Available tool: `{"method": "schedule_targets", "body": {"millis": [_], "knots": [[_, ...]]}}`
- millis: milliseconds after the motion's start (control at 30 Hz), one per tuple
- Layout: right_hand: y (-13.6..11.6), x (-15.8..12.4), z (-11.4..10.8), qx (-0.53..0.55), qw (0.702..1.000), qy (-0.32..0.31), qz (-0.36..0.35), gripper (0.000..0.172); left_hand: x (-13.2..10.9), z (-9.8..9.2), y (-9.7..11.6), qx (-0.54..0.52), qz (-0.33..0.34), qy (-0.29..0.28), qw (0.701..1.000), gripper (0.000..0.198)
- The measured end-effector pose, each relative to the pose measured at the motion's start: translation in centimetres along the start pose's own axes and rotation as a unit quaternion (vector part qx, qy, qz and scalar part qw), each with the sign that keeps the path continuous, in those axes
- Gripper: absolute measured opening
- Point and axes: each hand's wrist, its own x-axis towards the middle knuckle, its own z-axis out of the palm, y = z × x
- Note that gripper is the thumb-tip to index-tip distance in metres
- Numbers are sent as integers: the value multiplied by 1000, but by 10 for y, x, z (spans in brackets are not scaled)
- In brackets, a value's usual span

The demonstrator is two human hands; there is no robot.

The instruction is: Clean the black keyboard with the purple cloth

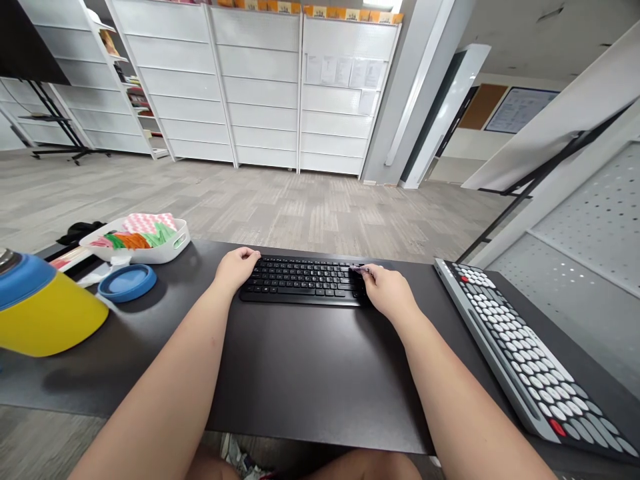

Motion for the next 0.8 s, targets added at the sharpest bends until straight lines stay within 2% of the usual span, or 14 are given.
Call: {"method": "schedule_targets", "body": {"millis": [333, 567, 633, 800], "knots": [[-2, -5, -1, 24, 999, -9, -44, 39, 4, 3, -5, -3, 7, 4, 1000, 26], [3, -3, -2, 74, 996, 13, -50, 36, 3, 3, -1, -4, -1, 9, 1000, 24], [6, -3, -2, 109, 993, 47, -25, 36, 2, 3, 1, -5, -1, 8, 1000, 24], [14, -3, -8, 140, 971, 172, 92, 44, 1, 2, 2, -10, 0, 9, 1000, 22]]}}
